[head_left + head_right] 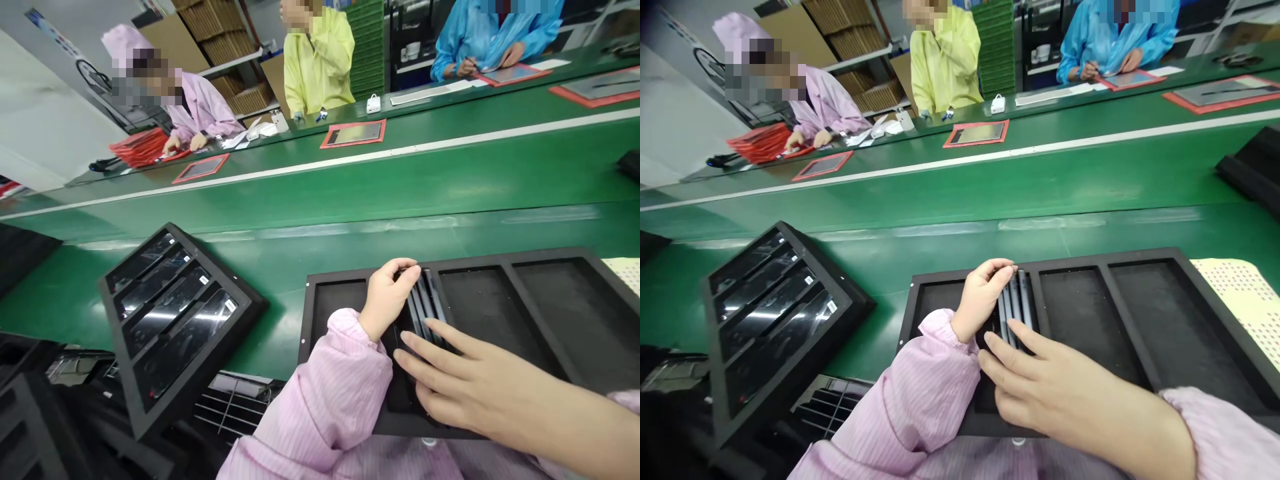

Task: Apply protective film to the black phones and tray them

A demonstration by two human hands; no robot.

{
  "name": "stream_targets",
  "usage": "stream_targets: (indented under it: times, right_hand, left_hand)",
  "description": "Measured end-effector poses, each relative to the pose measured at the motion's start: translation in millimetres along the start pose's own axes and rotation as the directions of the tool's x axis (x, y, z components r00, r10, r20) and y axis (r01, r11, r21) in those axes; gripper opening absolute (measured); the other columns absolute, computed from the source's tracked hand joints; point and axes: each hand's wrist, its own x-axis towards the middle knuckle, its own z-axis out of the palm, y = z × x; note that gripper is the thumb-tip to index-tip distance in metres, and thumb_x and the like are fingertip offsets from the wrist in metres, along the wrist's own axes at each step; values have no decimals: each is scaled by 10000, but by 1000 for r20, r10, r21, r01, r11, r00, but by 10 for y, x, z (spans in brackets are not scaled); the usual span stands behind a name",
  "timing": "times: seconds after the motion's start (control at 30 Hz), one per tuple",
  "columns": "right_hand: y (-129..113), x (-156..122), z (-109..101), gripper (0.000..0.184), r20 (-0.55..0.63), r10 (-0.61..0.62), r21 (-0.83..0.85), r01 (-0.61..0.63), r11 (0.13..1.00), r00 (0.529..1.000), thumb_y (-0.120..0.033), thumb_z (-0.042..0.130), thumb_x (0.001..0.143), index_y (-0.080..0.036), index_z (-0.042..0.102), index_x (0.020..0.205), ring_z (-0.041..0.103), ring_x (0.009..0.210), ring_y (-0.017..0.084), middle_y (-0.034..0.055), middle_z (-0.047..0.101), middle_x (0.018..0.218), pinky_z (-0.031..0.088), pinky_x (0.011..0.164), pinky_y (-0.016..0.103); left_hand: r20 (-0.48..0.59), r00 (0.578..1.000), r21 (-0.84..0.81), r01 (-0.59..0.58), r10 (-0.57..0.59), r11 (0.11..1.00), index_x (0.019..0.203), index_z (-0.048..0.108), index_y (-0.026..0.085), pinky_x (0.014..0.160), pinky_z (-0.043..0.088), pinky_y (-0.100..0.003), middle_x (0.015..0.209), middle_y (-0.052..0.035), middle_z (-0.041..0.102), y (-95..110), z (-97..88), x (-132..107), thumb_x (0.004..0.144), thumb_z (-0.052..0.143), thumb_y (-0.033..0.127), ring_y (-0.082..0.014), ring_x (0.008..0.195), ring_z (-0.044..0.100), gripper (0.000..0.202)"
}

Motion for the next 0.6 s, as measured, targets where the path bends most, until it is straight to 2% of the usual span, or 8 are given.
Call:
stream_targets:
  times: [0.1,0.2,0.23,0.3,0.37,0.43,0.5,0.6]
  right_hand:
    - [109,-31,-47,140,-16,-42,-5,42,999,999,-113,469,868,-170,596,885,526,1048,256,81,620,1022,396,971,473]
    - [301,-47,-207,217,-243,100,152,-64,986,965,-90,366,918,-164,550,1004,568,1012,219,72,634,999,367,1009,453]
    - [341,-38,-278,178,-319,199,256,-118,960,927,-144,388,944,-170,526,1054,575,1011,209,75,631,1008,386,1004,423]
    - [350,2,-405,185,-412,433,479,-213,852,802,-310,517,945,-207,495,1098,588,997,192,68,622,1008,469,926,330]
    - [271,61,-468,290,-411,648,668,-273,693,641,-422,637,874,-246,507,1064,608,942,183,48,615,985,526,803,257]
    - [146,122,-435,318,-381,771,795,-245,555,510,-463,690,821,-257,533,1006,624,872,177,32,614,951,539,719,226]
    - [23,168,-323,318,-331,827,875,-180,449,455,-465,718,793,-249,553,958,626,834,171,24,613,923,537,703,220]
    - [-108,197,-118,352,-223,844,941,-119,318,487,-494,724,776,-239,561,955,618,858,171,26,597,922,533,721,223]
  left_hand:
    - [-47,998,-14,-50,49,999,806,668,173,821,469,-324,838,-49,690,37,-15,10,700,683,350,-189,821,622,207]
    - [-87,990,-81,-115,108,990,809,655,163,872,472,-351,883,-82,693,197,-93,-26,756,580,571,-214,892,629,418]
    - [-64,989,-117,-143,136,983,811,652,159,887,471,-364,890,-93,694,268,-121,-68,767,512,650,-225,907,631,512]
    - [63,972,-172,-212,226,962,855,650,150,903,473,-384,921,-113,688,396,-157,-204,726,420,777,-251,932,631,680]
    - [203,922,-158,-300,328,941,995,617,150,925,465,-401,1003,-123,661,463,-157,-387,600,509,821,-278,970,616,786]
    - [225,900,-58,-371,374,927,1116,536,175,932,463,-408,1074,-117,616,440,-133,-571,507,663,755,-283,990,601,850]
    - [144,911,82,-401,387,912,1126,487,196,897,486,-403,1084,-107,588,337,-116,-721,527,760,635,-266,969,604,791]
    - [69,903,238,-427,424,872,1047,487,214,812,530,-368,1048,-85,587,133,-152,-866,583,794,503,-239,925,620,627]
